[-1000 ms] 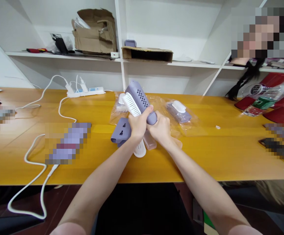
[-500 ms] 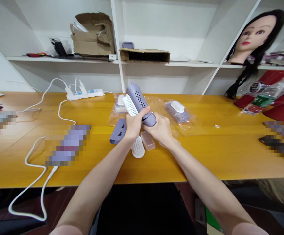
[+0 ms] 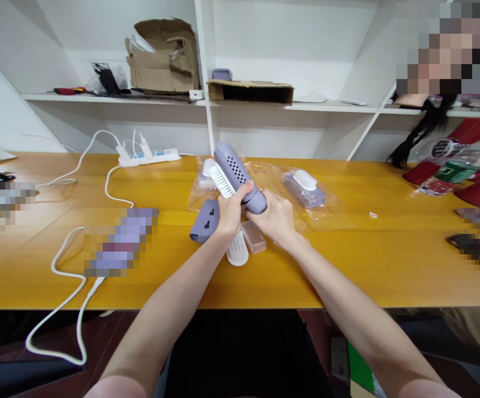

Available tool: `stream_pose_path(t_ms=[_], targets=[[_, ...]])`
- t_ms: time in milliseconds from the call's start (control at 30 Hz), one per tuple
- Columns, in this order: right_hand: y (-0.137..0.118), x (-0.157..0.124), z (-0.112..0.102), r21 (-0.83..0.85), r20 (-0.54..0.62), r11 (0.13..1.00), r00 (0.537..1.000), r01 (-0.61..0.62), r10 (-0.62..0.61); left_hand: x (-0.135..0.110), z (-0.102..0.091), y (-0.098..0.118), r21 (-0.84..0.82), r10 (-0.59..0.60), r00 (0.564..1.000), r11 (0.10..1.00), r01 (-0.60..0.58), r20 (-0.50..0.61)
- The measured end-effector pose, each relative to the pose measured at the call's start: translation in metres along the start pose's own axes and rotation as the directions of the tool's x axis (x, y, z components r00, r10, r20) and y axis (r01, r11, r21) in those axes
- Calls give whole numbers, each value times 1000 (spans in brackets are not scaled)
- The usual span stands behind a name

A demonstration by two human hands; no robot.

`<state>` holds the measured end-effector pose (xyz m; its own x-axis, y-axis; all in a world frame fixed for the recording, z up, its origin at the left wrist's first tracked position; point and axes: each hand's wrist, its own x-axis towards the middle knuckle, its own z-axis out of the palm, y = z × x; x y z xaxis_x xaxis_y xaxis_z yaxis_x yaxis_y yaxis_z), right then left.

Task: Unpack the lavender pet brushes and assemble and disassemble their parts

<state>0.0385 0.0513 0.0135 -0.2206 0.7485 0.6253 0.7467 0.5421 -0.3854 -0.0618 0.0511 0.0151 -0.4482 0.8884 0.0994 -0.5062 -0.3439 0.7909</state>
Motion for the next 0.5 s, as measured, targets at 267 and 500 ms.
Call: stream_pose_path(t_ms=[267,500], targets=[[-6,-1,2,-58,-38,998,999,-19,17,-8,1,-6,-80,13,998,997,-8,66],[-1,-5,3,-200,-134,974,981,108,-137,-24,5,-5,-136,-167,971,972,192,172]])
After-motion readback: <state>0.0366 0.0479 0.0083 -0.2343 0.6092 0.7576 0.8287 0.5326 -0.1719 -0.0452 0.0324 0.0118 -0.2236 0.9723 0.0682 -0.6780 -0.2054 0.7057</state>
